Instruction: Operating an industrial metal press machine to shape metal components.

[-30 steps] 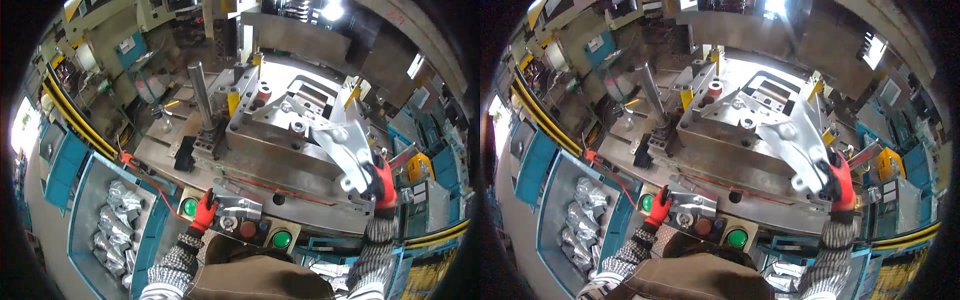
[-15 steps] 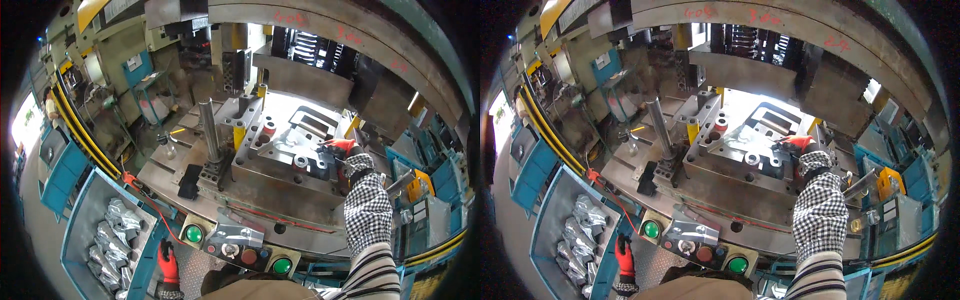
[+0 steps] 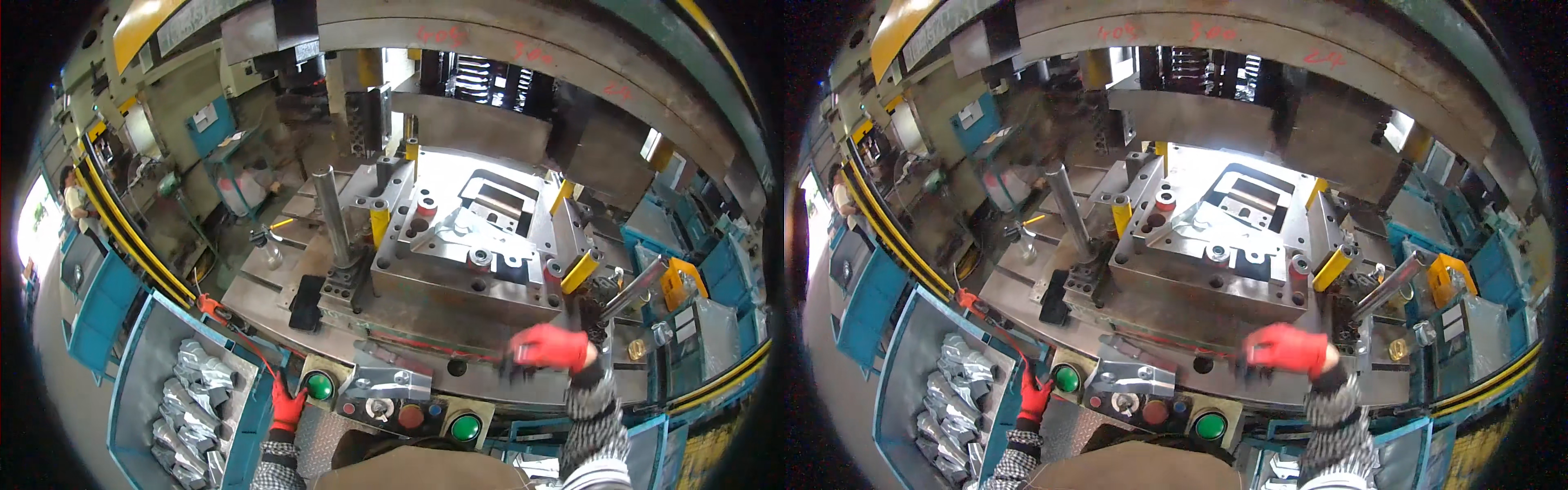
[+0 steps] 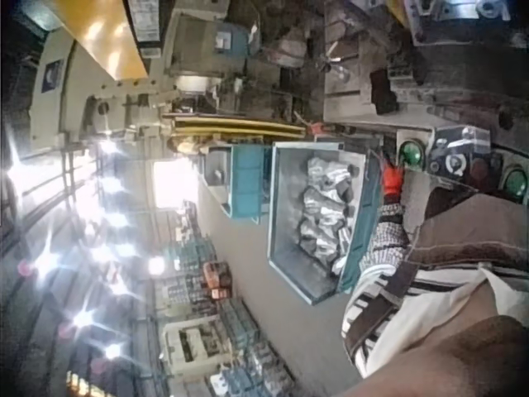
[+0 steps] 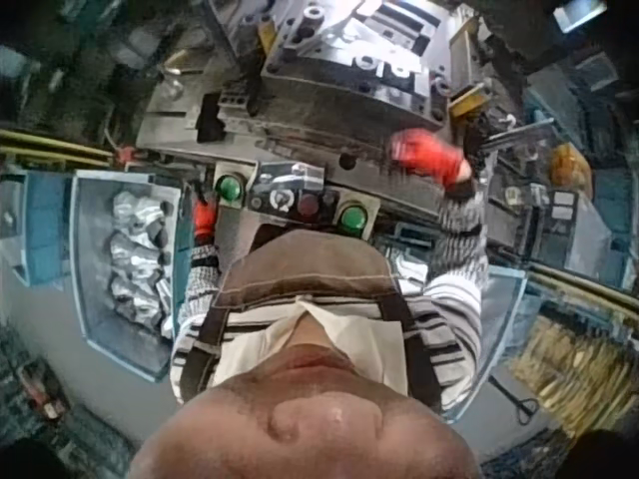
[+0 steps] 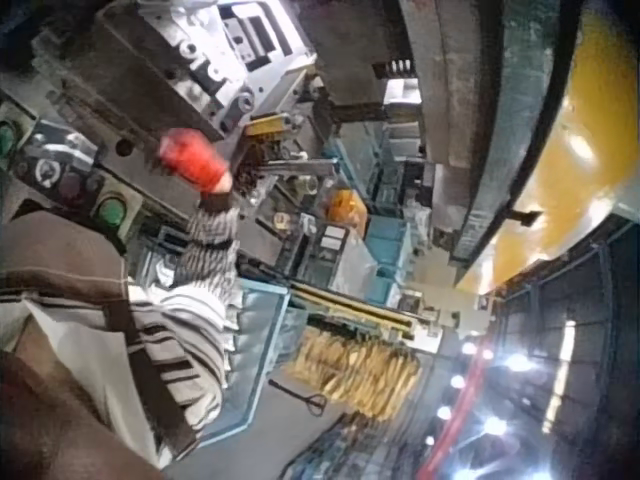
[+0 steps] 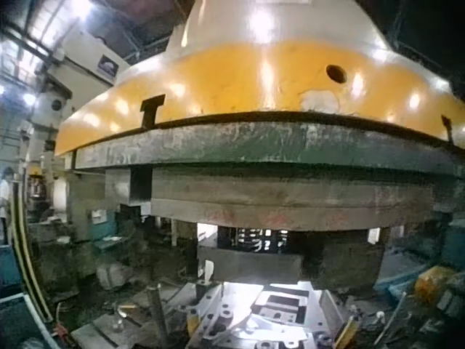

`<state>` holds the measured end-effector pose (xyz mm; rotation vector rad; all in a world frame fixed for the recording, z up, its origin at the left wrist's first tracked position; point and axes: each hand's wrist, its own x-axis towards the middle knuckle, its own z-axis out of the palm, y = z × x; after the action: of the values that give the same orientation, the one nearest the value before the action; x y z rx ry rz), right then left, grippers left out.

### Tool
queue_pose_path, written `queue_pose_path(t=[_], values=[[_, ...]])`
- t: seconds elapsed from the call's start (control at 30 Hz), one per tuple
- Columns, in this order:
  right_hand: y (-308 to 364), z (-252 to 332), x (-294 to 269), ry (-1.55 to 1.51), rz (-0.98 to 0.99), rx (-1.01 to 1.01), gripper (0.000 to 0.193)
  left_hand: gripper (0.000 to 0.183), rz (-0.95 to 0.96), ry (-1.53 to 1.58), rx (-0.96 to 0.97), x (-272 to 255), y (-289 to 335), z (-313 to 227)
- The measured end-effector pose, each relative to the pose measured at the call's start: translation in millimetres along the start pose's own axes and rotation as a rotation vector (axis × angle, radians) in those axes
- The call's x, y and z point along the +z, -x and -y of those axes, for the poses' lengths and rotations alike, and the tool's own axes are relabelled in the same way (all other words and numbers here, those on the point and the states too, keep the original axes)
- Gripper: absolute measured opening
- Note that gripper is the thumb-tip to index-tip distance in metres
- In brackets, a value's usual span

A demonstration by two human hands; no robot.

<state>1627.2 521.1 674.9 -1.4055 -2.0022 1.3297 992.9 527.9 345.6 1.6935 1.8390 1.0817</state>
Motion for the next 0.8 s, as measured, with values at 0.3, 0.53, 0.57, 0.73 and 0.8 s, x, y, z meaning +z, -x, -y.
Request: queue_pose_path(t=[0.3,0.53,0.57,0.73,0.8], values=[[98,-261,297,-0.141,-0.465,0.480,0.094,0.090,0.411,0.504,-0.387,40,-25,52],[43,-225,334,-0.678,-0.829,0.282,0.096,0.085,0.378,0.588,-0.344,32,-28,63],[45,-227,335,-0.683,-0.852,0.285,0.093,0.086,0.381,0.640,-0.404,34,-23,45],[57,-265,352,-0.563,-0.938,0.312,0.085,0.088,0.388,0.557,-0.525,29,-27,-23],[56,-266,350,-0.661,-0.937,0.272,0.083,0.089,0.378,0.578,-0.529,27,-27,-26]])
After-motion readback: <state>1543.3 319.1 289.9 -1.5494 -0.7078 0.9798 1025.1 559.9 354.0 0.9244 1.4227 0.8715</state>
